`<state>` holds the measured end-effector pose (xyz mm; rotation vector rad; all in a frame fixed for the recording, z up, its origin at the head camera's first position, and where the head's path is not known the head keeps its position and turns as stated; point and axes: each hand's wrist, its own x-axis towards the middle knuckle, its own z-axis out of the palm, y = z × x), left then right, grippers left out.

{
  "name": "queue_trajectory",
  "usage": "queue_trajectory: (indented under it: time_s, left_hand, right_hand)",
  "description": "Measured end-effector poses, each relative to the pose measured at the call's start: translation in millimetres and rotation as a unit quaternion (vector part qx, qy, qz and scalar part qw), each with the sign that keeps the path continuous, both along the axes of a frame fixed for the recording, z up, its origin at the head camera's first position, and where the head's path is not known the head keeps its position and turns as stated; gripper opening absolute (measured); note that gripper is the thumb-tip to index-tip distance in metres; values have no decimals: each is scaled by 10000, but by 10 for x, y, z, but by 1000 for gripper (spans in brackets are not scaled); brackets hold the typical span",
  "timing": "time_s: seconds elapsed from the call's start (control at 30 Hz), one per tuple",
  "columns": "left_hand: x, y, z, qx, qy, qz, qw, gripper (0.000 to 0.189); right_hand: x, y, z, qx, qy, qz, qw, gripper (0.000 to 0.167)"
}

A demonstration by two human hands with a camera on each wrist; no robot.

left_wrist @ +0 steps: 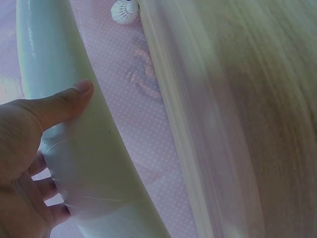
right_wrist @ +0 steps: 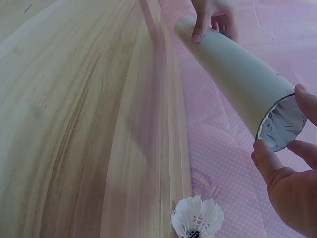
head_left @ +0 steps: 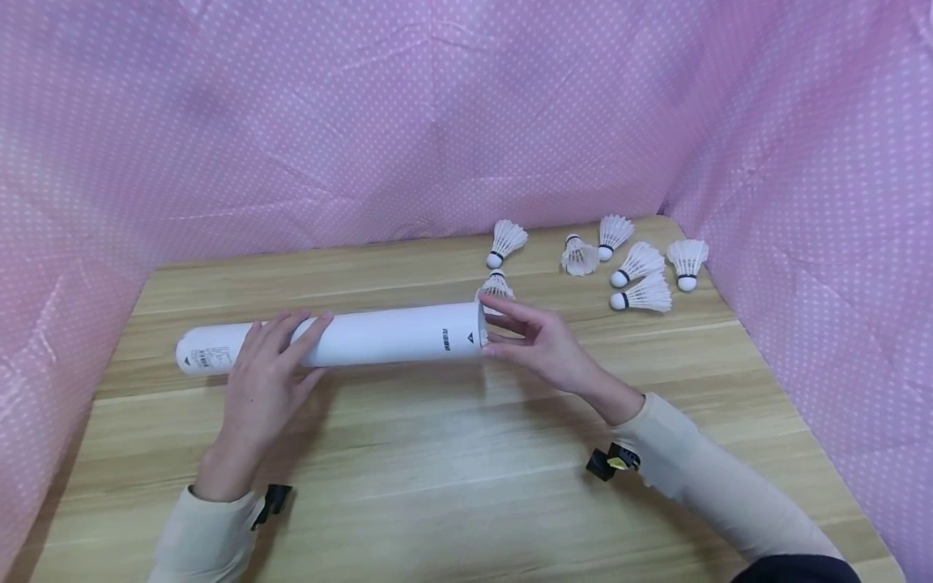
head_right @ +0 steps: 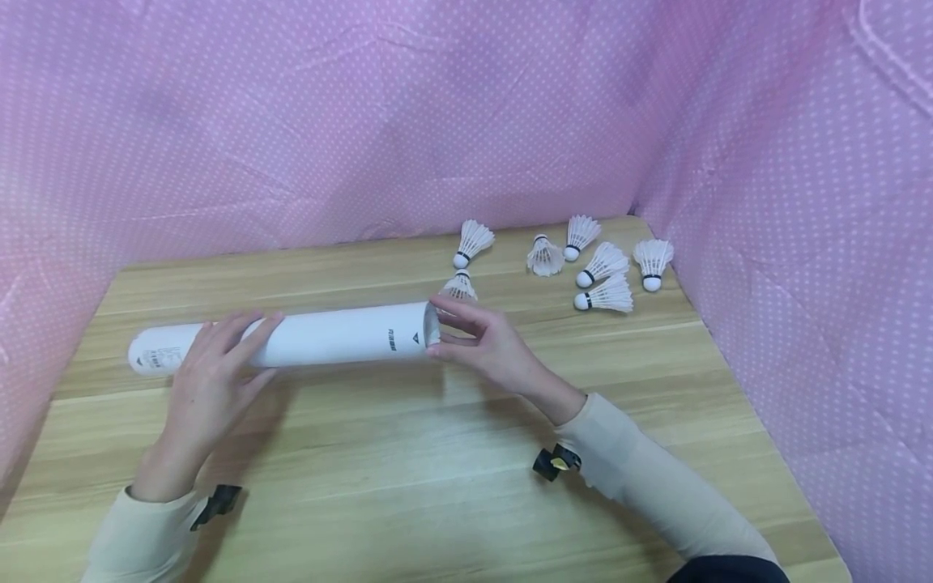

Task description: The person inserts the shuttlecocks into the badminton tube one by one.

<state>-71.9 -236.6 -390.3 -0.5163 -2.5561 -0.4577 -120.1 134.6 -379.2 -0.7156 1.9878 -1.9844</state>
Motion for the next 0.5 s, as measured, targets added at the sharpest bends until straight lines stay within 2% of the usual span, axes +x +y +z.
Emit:
queue_trajectory:
  time_s: [0.5]
  left_hand:
    - [8, -13, -16, -100, -93, 88, 9999, 92]
  right_hand:
    - [-35, -43, -60, 112, -44, -9, 9999, 65]
